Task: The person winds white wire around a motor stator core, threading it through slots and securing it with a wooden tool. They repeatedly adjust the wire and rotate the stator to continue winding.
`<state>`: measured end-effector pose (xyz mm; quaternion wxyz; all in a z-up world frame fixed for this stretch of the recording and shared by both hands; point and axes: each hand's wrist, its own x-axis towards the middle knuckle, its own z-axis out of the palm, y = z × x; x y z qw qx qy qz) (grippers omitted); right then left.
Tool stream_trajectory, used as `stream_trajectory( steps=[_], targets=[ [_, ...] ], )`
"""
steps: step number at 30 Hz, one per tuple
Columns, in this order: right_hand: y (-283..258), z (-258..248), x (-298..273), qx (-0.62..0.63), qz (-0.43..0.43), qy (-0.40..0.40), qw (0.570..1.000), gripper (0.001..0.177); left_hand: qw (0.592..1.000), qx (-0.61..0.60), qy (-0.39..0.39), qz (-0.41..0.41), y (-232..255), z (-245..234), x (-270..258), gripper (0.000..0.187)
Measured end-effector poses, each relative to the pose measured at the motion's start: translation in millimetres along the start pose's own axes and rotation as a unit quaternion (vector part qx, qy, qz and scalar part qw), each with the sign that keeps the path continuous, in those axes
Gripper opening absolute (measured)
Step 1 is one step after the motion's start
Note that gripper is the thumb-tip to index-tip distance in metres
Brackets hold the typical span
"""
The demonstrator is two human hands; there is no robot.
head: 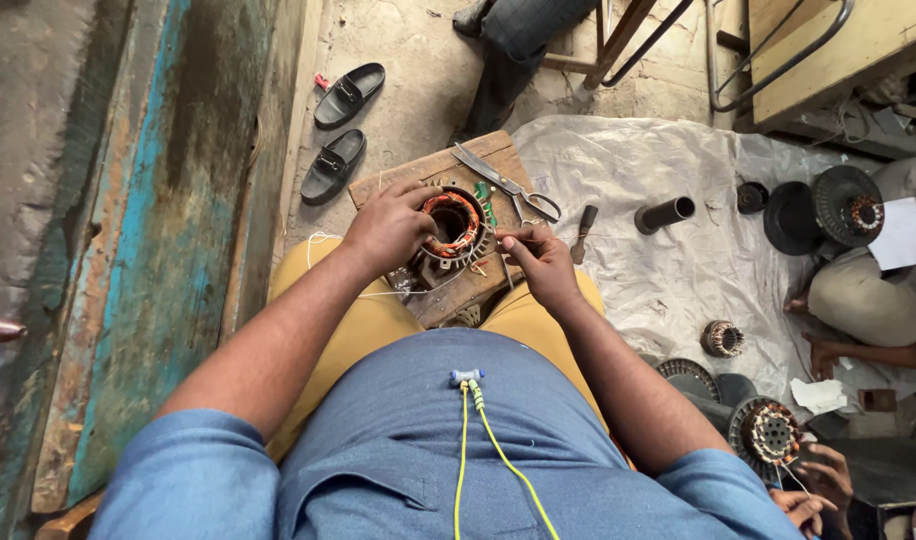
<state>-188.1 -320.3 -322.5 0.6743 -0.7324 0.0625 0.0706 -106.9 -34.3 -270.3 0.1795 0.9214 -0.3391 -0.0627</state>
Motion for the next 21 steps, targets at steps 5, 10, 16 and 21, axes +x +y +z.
stream_trajectory(
  steps=[5, 10, 16, 21],
  targets=[
    [1.7, -2.1, 0.5, -0.011, 0.005, -0.009, 1.000, 0.020, 0.989, -0.107, 0.105, -0.019, -5.2, -10.9, 2.2, 0.012],
    [-2.5, 0.7, 0.0, -0.019, 0.018, -0.007, 1.000, 0.021, 0.974, -0.144, 0.015, -0.172, -12.1, -29.2, 16.7, 0.015],
    [-12.4, 2.0, -1.7, -0.017, 0.014, 0.002, 1.000, 0.020, 0.978, -0.041, 0.206, 0.004, -1.8, -30.3, 19.1, 0.021],
    [-7.5, 1.0, 2.4, -0.005, -0.002, 0.009, 1.000, 0.020, 0.986, -0.106, -0.105, -0.075, 34.1, 16.4, 48.4, 0.017]
  ],
)
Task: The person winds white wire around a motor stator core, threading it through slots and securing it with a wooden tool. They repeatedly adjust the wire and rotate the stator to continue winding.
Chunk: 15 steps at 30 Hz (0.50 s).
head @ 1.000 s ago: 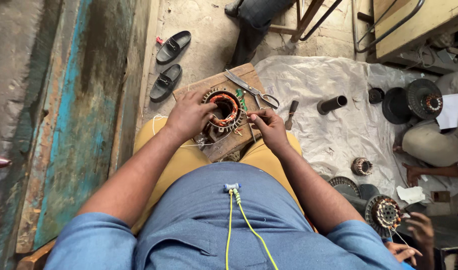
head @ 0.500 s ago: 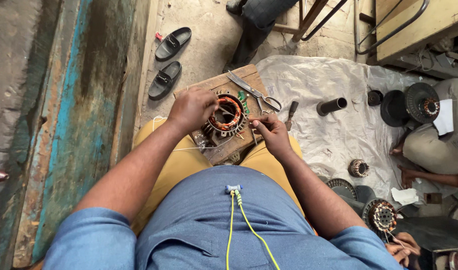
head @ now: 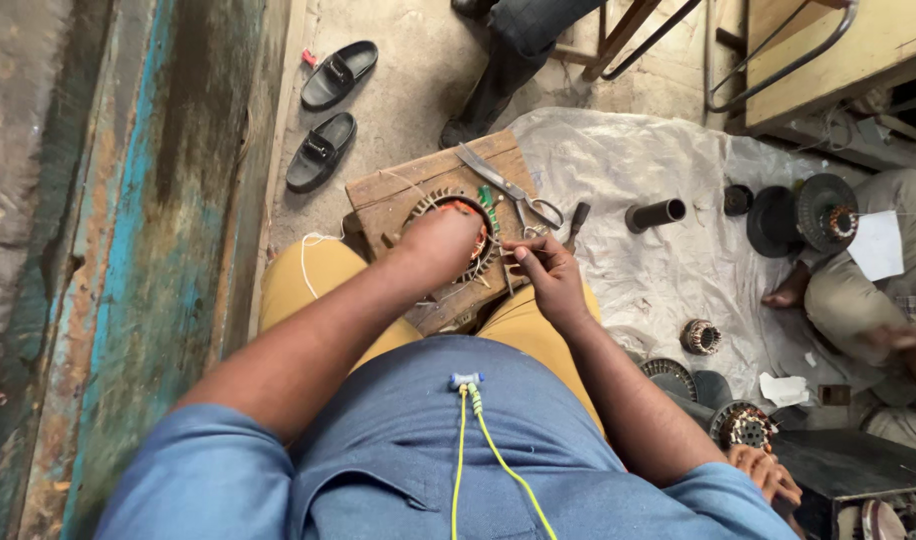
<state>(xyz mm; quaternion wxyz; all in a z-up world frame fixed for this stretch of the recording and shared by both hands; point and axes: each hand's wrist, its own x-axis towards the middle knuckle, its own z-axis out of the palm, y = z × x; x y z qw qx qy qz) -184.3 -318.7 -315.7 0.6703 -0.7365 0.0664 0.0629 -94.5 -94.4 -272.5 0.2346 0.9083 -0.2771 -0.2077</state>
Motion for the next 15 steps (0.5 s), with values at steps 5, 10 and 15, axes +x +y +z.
stream_trajectory(
  steps=[5, 10, 15],
  targets=[
    [11.7, 1.6, 0.6, -0.017, -0.011, 0.001, 1.000, 0.020, 0.997, 0.063, -0.033, 0.002, 0.7, 19.4, 29.1, 0.020],
    [16.1, 6.5, 3.6, 0.004, -0.019, -0.005, 1.000, 0.017, 0.994, 0.001, -0.069, -0.083, -1.7, 19.0, 37.4, 0.022],
    [5.7, 11.7, 9.8, 0.114, -0.028, -0.054, 0.992, 0.016, 0.988, 0.075, -0.115, -0.075, 1.7, 17.3, 47.1, 0.024]
  ],
)
